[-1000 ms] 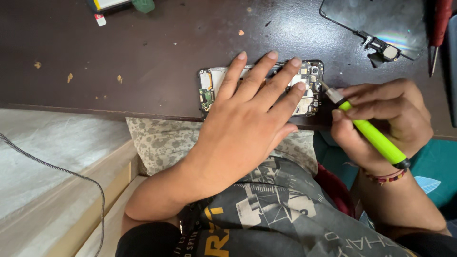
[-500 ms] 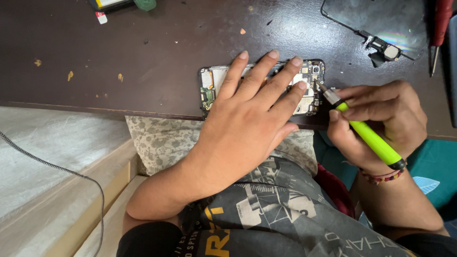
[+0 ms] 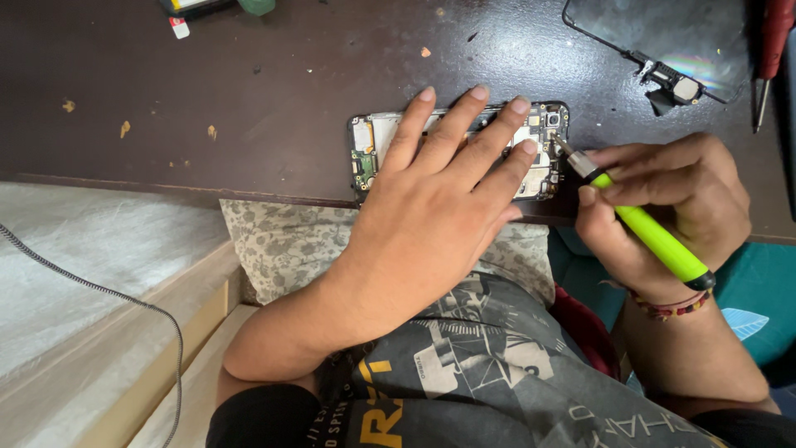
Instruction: The person works on a disassembled smartphone lying on a desk, holding the chassis steady with one hand while using a green-handled screwdriver with the other to unscrew and pry at internal components. They reposition the phone, lift its mid-frame, and continue prying near the battery and board area.
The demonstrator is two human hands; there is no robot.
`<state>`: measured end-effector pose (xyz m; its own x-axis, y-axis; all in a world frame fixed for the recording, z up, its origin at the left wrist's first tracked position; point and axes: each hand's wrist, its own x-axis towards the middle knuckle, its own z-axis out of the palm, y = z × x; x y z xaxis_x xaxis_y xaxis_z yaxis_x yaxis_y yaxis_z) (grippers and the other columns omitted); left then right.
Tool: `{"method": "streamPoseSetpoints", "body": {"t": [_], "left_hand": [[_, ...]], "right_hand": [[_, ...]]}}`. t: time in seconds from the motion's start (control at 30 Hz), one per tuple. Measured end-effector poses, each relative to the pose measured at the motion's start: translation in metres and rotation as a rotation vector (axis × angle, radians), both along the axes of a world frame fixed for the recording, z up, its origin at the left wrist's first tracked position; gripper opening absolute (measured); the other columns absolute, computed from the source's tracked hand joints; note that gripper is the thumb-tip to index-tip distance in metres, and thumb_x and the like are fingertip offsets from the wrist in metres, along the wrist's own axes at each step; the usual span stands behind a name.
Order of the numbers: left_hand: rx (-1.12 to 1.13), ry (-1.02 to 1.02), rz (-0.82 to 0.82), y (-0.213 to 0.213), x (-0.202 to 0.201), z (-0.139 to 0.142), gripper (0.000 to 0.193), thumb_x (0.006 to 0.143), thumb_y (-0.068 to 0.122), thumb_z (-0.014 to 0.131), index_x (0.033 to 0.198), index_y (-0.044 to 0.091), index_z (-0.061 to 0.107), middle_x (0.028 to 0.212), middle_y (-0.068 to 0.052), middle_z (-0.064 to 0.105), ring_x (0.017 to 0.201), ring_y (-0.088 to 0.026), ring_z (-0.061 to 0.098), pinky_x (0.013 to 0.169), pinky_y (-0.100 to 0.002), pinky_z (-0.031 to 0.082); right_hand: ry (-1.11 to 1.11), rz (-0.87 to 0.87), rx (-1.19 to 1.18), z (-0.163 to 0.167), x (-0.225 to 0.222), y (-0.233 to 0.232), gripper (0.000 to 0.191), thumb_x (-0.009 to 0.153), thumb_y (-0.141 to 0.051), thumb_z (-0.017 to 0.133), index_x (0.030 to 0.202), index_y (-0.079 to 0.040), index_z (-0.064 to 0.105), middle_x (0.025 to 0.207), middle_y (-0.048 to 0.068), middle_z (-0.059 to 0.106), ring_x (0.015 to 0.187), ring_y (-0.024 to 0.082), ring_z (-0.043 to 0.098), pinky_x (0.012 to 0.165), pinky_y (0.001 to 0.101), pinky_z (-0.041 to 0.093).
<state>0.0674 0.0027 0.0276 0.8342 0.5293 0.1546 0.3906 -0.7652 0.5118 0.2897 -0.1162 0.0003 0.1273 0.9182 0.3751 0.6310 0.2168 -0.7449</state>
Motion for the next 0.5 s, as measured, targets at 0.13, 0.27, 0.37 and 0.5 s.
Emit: {"method": "streamPoseSetpoints", "body": {"t": [0.13,0.27,0.37,0.5], "left_hand": [[0.008,0.009,0.000,0.0001,0.0000,0.0006,0.049,0.096,0.030,0.072,0.139,0.007,0.065,0.156,-0.011,0.051,0.147,-0.034,0.041,0.127,-0.057,0.025],[0.008,0.012,-0.001,-0.0005,0.0001,0.0017,0.049,0.096,0.029,0.072,0.139,0.007,0.065,0.155,-0.011,0.051,0.147,-0.034,0.041,0.127,-0.057,0.025],[0.008,0.013,0.000,-0.0002,-0.0002,0.0024,0.048,0.096,0.029,0.071,0.139,0.007,0.065,0.155,-0.011,0.051,0.147,-0.034,0.041,0.127,-0.057,0.025],[0.015,0.019,-0.002,-0.0005,-0.0003,0.0031,0.047,0.096,0.027,0.071,0.139,0.006,0.065,0.154,-0.012,0.052,0.147,-0.035,0.042,0.126,-0.057,0.025]], "right_hand": [[0.022,0.008,0.016,-0.0032,0.0015,0.0016,0.022,0.090,0.005,0.078,0.097,0.003,0.057,0.098,0.016,0.058,0.088,0.026,0.071,0.087,0.0383,0.068],[0.018,0.008,0.024,-0.0045,0.0013,0.0005,0.022,0.091,0.006,0.078,0.098,0.003,0.058,0.097,0.016,0.058,0.087,0.026,0.071,0.088,0.0389,0.069],[0.031,0.016,0.031,-0.0051,0.0015,0.0011,0.021,0.090,0.005,0.077,0.097,0.003,0.058,0.097,0.016,0.058,0.087,0.026,0.071,0.087,0.0388,0.068],[0.025,0.003,0.032,-0.0055,0.0003,0.0015,0.021,0.090,0.005,0.077,0.097,0.003,0.057,0.097,0.016,0.058,0.088,0.026,0.072,0.086,0.0378,0.067]]}}
